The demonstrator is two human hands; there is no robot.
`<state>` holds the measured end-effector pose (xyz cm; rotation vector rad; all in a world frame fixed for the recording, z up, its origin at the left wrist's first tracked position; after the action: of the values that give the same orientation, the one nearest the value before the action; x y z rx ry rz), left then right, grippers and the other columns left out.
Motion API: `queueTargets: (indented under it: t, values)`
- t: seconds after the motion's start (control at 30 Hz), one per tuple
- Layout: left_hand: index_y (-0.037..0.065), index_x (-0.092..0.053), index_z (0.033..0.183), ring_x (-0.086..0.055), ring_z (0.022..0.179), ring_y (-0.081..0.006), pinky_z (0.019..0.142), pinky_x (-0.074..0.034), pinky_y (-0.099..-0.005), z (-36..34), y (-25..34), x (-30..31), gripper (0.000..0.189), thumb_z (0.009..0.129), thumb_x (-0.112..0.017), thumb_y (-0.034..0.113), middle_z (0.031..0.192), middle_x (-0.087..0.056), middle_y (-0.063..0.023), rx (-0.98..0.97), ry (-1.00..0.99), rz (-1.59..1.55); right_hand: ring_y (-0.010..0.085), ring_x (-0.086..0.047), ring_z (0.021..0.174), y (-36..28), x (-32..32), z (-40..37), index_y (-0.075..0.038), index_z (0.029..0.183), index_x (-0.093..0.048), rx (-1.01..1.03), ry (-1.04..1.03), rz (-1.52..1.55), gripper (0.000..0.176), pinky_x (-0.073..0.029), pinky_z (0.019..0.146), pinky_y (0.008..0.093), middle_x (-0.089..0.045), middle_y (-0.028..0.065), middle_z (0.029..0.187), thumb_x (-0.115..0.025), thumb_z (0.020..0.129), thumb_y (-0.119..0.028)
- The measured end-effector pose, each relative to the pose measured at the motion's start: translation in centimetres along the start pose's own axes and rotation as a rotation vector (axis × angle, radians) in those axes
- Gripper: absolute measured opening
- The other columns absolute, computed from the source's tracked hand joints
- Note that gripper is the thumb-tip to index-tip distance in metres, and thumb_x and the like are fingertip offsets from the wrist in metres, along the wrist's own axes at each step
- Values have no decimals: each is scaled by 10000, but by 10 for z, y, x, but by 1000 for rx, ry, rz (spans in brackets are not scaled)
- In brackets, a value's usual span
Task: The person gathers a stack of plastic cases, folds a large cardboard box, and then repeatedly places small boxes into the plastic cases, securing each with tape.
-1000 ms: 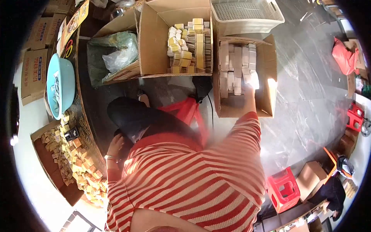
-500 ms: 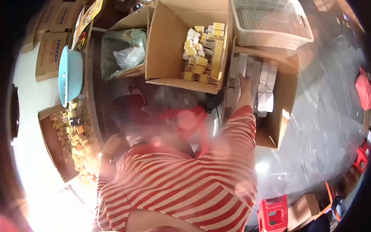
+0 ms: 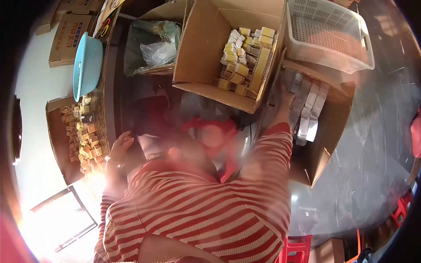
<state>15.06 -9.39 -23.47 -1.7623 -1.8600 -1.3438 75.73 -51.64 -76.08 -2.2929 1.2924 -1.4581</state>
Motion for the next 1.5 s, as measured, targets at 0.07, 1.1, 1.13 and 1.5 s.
queueTargets:
  t: [0.07, 1.1, 1.13, 1.5]
  values:
    - [32, -547, 1445, -670, 1073, -189, 979, -524, -318, 10, 45, -11, 545, 974, -734, 234, 1211, -688, -128, -77, -11, 88, 335, -604, 1281, 12, -5, 7, 100, 1296, -644, 8, -87, 137, 987, -480, 1065, 428, -643, 230, 1358, -879, 632, -591]
    - [-15, -391, 1526, -559, 1314, -257, 1134, -430, -421, 6, 285, -181, 712, 943, -734, 206, 1425, -575, -114, -32, -730, -943, 214, -685, 979, -87, 208, -197, -1, 1153, -711, 405, -177, 619, 366, -526, 893, 321, -737, 97, 1113, -676, 997, -331]
    - [-21, -396, 1522, -562, 1312, -261, 1136, -429, -424, 6, 279, -172, 715, 937, -738, 207, 1424, -577, -117, -28, -703, -959, 293, -696, 1057, -16, 166, -109, 49, 1214, -667, 365, -112, 509, 631, -526, 961, 376, -736, 160, 1110, -786, 874, -468]
    - [29, -582, 1355, -625, 1222, -265, 1084, -493, -474, -20, 136, -68, 537, 939, -758, 318, 1292, -666, -89, 30, -164, -1231, 315, -660, 1166, 88, 66, -7, 48, 1270, -650, -150, 41, -90, 853, -510, 1005, 388, -702, 202, 1211, -788, 766, -626]
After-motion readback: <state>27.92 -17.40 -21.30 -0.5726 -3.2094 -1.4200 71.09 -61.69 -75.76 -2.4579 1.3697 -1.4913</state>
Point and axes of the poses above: each hand's wrist, its own z-axis towards the middle knuckle, its own x-axis out of the back of the hand, y = z × x, the point moved 3 cm from there along z, towards the middle knuckle
